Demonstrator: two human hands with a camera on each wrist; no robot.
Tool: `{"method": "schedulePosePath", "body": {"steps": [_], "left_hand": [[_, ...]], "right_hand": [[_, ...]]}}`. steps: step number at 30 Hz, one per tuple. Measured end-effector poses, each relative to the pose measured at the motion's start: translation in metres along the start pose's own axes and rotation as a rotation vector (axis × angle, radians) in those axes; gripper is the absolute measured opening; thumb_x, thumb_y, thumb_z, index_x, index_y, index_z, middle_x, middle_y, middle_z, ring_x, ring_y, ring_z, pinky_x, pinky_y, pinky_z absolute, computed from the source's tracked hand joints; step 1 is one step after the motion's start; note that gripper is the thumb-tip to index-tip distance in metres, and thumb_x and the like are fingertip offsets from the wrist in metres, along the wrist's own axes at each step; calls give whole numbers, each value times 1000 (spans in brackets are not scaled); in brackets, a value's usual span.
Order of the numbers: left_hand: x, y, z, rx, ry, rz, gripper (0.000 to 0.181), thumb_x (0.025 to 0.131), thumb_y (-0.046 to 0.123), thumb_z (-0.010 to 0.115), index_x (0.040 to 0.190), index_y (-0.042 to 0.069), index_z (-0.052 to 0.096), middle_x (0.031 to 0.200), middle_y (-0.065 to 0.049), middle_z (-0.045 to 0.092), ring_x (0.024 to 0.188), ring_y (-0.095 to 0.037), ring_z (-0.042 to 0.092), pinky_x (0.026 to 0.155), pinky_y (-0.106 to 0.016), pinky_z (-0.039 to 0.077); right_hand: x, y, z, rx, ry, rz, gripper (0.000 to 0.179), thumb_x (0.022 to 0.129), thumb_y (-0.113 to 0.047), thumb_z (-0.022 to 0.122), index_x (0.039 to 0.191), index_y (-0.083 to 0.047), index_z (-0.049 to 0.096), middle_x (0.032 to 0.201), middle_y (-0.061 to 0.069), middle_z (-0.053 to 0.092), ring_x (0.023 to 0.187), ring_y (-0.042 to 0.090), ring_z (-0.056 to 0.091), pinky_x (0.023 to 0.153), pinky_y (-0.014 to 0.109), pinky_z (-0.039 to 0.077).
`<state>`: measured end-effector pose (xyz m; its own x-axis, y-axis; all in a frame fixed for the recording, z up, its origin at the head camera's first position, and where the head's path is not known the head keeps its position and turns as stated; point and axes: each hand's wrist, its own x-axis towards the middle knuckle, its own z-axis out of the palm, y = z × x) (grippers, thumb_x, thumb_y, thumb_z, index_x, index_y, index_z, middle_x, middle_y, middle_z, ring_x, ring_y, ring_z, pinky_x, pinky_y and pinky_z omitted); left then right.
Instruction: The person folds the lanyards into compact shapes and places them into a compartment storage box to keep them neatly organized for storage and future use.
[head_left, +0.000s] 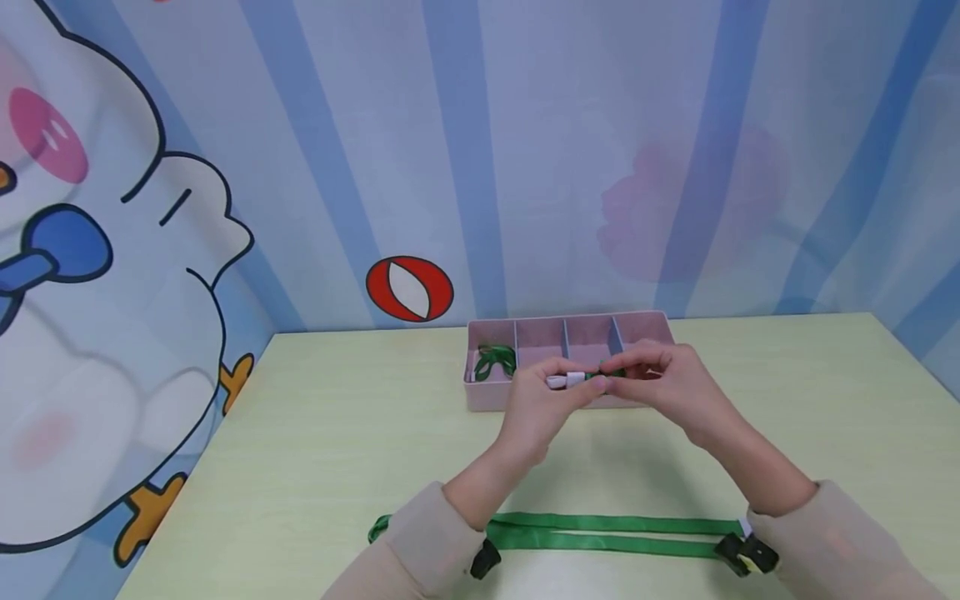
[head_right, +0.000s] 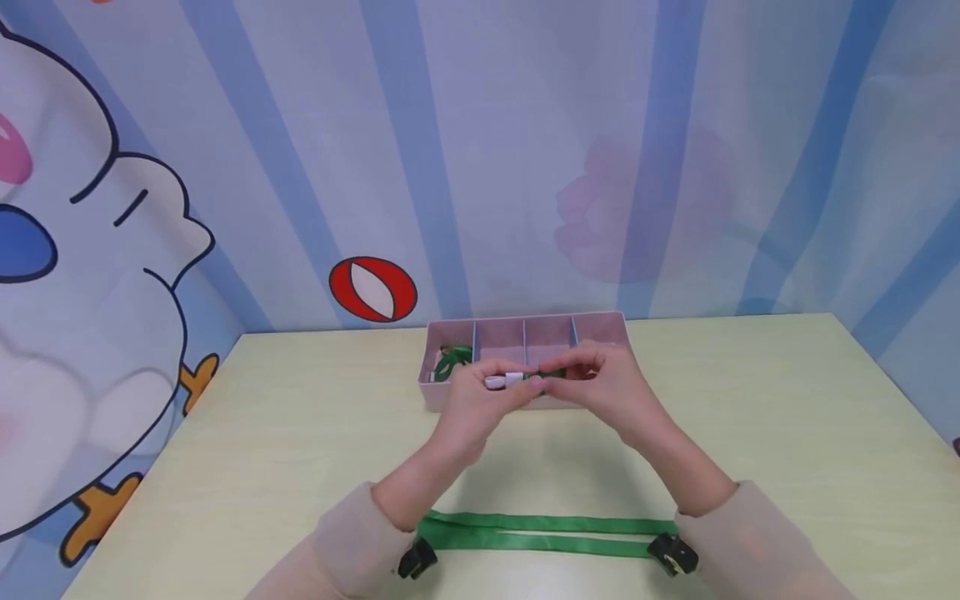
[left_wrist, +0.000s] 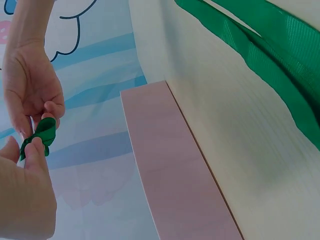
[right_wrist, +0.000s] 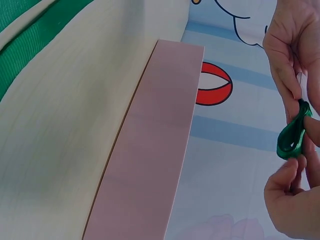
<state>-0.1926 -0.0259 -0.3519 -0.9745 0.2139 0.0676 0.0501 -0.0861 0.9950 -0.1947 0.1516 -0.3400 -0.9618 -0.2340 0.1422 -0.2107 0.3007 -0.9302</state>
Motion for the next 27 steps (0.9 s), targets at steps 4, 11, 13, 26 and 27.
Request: {"method": "schedulePosePath", "body": {"steps": [4, 11, 13, 26, 27], "left_hand": [[1, 0, -1, 3, 8, -55, 19, 79, 11, 75, 95, 2, 70, 85, -7, 64, 71, -13, 62, 66, -25, 53], [4, 2, -7, -123, -54, -150, 19, 84, 5, 69, 100, -4, 66, 98, -11, 64, 80, -17, 68, 82, -32, 53], [4, 3, -8, -141, -69, -162, 19, 84, 4, 67, 101, -5, 66, 98, -12, 64, 78, -16, 68, 83, -32, 53], [8, 8, -10, -153, -94, -174, 21, 84, 4, 68, 102, -7, 66, 103, -11, 62, 76, -13, 66, 83, -33, 53], [8, 8, -10, -151, -92, -170, 21, 84, 3, 68, 102, -7, 66, 105, -11, 61, 75, -13, 66, 81, -32, 53]], "right_hand": [[0, 2, 1, -102, 22, -70, 21, 83, -14, 71, 100, -1, 71, 78, 6, 45, 61, 19, 36, 48, 27, 33], [-1, 7, -11, -251, -58, -271, 39, 80, -11, 74, 117, -10, 63, 101, 0, 43, 85, 14, 38, 62, 27, 40], [-2, 9, -14, -291, -63, -343, 42, 77, -8, 76, 117, -10, 62, 101, -3, 46, 86, 12, 40, 65, 26, 42], [0, 8, -17, -381, -88, -596, 30, 76, 2, 73, 91, -19, 57, 81, -11, 49, 71, 6, 46, 59, 24, 43], [1, 7, -17, -402, -78, -629, 28, 77, 0, 73, 91, -18, 57, 83, -10, 49, 72, 6, 45, 59, 24, 42]]}}
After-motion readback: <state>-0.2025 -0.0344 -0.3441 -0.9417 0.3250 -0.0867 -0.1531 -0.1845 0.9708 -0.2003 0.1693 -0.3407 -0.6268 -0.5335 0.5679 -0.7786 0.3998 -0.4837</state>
